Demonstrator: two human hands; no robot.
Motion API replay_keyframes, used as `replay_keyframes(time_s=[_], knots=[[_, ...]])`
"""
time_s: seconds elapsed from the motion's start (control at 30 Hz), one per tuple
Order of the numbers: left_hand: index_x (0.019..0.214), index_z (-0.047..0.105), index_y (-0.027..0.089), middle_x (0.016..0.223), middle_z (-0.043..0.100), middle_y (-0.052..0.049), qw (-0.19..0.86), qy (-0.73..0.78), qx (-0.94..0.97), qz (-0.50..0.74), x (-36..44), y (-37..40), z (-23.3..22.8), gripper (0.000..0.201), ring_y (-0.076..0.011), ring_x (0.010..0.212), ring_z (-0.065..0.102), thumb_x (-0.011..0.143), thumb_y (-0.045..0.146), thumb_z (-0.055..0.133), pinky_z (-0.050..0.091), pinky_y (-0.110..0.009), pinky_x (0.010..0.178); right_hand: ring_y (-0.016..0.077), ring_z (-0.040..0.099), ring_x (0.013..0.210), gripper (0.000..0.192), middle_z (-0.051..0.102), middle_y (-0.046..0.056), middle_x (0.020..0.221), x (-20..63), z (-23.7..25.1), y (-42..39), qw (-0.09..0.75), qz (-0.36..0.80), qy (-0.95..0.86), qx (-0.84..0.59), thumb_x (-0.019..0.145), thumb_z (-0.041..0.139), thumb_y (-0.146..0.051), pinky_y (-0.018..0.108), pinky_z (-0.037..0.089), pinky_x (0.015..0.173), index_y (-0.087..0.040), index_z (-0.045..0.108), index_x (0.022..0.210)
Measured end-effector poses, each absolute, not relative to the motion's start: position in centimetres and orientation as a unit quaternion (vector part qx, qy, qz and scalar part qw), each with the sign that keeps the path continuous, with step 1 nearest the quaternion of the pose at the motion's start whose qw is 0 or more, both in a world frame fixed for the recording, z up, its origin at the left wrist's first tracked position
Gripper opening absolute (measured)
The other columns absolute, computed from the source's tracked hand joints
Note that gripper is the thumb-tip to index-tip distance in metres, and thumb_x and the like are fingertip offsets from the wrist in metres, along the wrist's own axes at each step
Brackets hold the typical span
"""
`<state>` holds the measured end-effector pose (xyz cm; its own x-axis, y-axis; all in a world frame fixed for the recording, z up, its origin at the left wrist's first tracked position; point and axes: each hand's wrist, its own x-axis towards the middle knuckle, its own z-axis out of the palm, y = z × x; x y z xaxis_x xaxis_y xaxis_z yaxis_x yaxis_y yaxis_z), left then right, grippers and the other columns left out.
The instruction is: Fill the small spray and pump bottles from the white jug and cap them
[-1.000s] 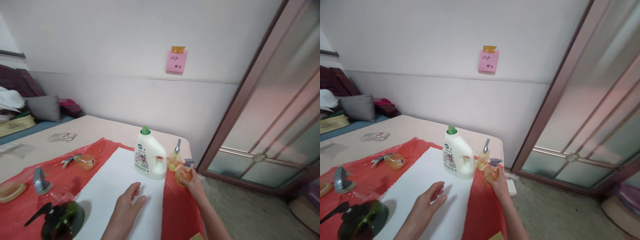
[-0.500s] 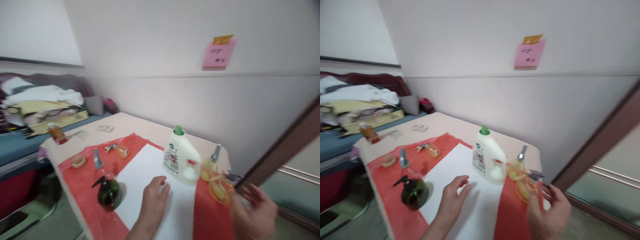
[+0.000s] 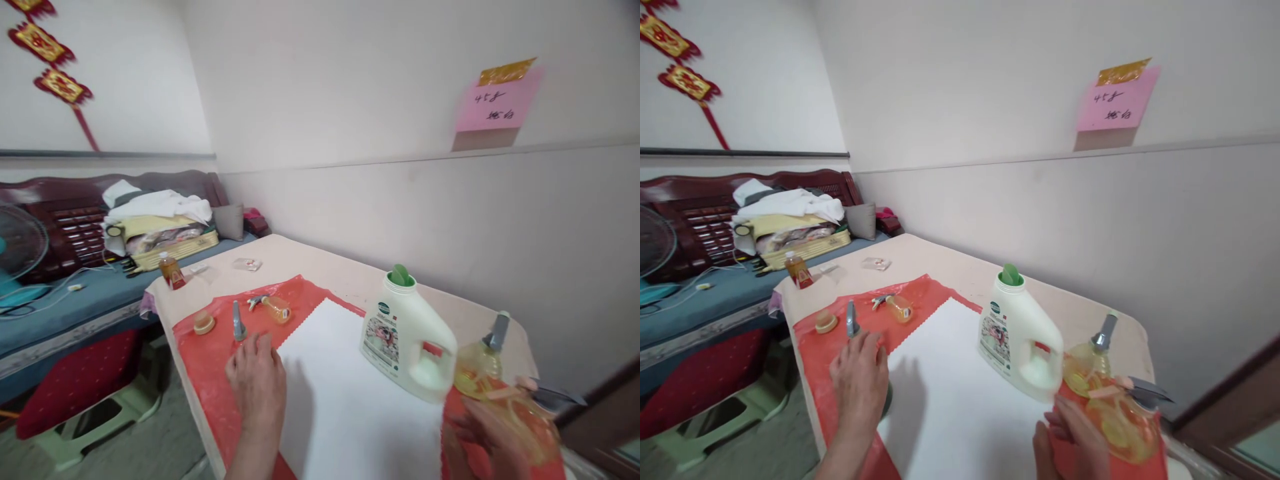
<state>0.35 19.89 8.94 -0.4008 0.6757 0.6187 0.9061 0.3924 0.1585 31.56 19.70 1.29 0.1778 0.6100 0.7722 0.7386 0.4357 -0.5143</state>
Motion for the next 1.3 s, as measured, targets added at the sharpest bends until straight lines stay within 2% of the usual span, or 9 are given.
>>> replay_keyframes(time_s=[0.17, 0.3, 0.47, 0.7, 0.8, 0.9, 1.13, 1.2, 1.3], knots=[[0.093, 0.07, 0.021, 0.091, 0.073, -0.007, 0.243, -0.809, -0.486, -0.226, -0.9, 19.9, 8.9, 0.022, -0.0254, 0.086, 0.064, 0.095, 0.025, 0.048, 0.038, -0.037, 0.075, 0.0157, 0.064, 0.066, 0.036, 0.067, 0.004, 0.088, 28.7, 0.1, 18.6, 0.519, 0.07, -0.66, -0.538, 0.09, 0.055, -0.038, 0.029, 0.056, 0.061, -0.023, 0.053, 0.123], [0.095, 0.071, 0.022, 0.081, 0.073, -0.005, 0.258, -0.818, -0.401, -0.322, -2.5, 20.4, 8.5, 0.027, -0.0196, 0.066, 0.06, 0.096, 0.035, 0.048, 0.031, -0.029, 0.057, 0.0165, 0.059, 0.065, 0.032, 0.066, 0.002, 0.087, 26.1, 0.5, 17.3, 0.515, 0.17, -0.622, -0.565, 0.091, 0.049, -0.041, 0.031, 0.054, 0.062, -0.026, 0.057, 0.118], [0.093, 0.073, 0.02, 0.067, 0.069, -0.001, 0.291, -0.701, -0.453, -0.468, -1.0, 19.9, 9.4, 0.021, -0.0153, 0.058, 0.059, 0.092, 0.033, 0.056, 0.037, -0.025, 0.057, 0.0183, 0.057, 0.067, 0.031, 0.066, 0.003, 0.087, 24.2, 0.8, 16.3, 0.52, 0.304, -0.591, -0.536, 0.086, 0.053, -0.043, 0.035, 0.052, 0.071, -0.029, 0.063, 0.112], [0.09, 0.07, 0.025, 0.076, 0.073, 0.003, 0.123, -0.531, -0.574, -0.61, 7.0, 17.3, 10.4, 0.007, -0.0126, 0.063, 0.064, 0.084, 0.022, 0.067, 0.047, -0.024, 0.068, 0.0247, 0.056, 0.118, 0.065, 0.061, 0.009, 0.129, 22.8, 0.6, 17.0, 0.474, 0.639, -0.329, -0.508, 0.069, 0.068, -0.073, 0.037, 0.046, 0.094, -0.027, 0.06, 0.113], [0.086, 0.072, 0.025, 0.073, 0.071, 0.004, 0.008, -0.527, -0.502, -0.686, 8.9, 16.7, 10.6, 0.005, -0.0127, 0.061, 0.062, 0.081, 0.026, 0.069, 0.048, -0.023, 0.061, 0.0209, 0.066, 0.093, 0.074, 0.067, 0.011, 0.119, 22.2, 0.5, 16.9, 0.385, 0.791, -0.232, -0.415, 0.072, 0.052, -0.084, 0.032, 0.051, 0.072, -0.024, 0.062, 0.114], [0.086, 0.073, 0.024, 0.071, 0.069, 0.004, -0.071, -0.522, -0.443, -0.725, 9.3, 16.4, 10.6, 0.009, -0.0127, 0.059, 0.061, 0.078, 0.029, 0.072, 0.048, -0.022, 0.056, 0.0126, 0.066, 0.068, 0.072, 0.073, 0.009, 0.102, 21.8, 0.0, 16.7, 0.313, 0.898, -0.15, -0.269, 0.074, 0.056, -0.079, 0.019, 0.043, 0.054, -0.021, 0.065, 0.115], [0.091, 0.073, 0.022, 0.071, 0.067, 0.001, -0.205, -0.464, -0.38, -0.774, 8.0, 16.6, 10.8, 0.019, -0.0121, 0.058, 0.059, 0.074, 0.029, 0.078, 0.046, -0.02, 0.049, 0.0134, 0.069, 0.064, 0.078, 0.075, 0.011, 0.1, 21.8, -0.6, 16.7, 0.285, 0.927, -0.149, -0.191, 0.074, 0.057, -0.081, 0.017, 0.049, 0.05, -0.016, 0.065, 0.117], [0.101, 0.072, 0.023, 0.085, 0.07, -0.001, -0.247, -0.415, -0.374, -0.791, 7.8, 17.1, 10.9, 0.027, -0.0134, 0.068, 0.064, 0.076, 0.032, 0.077, 0.052, -0.022, 0.059, 0.014, 0.07, 0.062, 0.071, 0.076, 0.009, 0.092, 21.7, -0.2, 16.7, 0.291, 0.927, -0.124, -0.2, 0.081, 0.053, -0.076, 0.017, 0.048, 0.047, -0.015, 0.065, 0.115], [0.125, 0.06, 0.028, 0.126, 0.064, -0.007, -0.298, -0.395, -0.374, -0.784, 8.3, 18.1, 10.5, 0.044, -0.0217, 0.112, 0.064, 0.083, 0.039, 0.069, 0.052, -0.034, 0.094, 0.0125, 0.069, 0.057, 0.06, 0.076, 0.005, 0.082, 21.8, 0.7, 16.9, 0.336, 0.908, -0.06, -0.244, 0.088, 0.051, -0.067, 0.016, 0.049, 0.044, -0.014, 0.066, 0.113]])
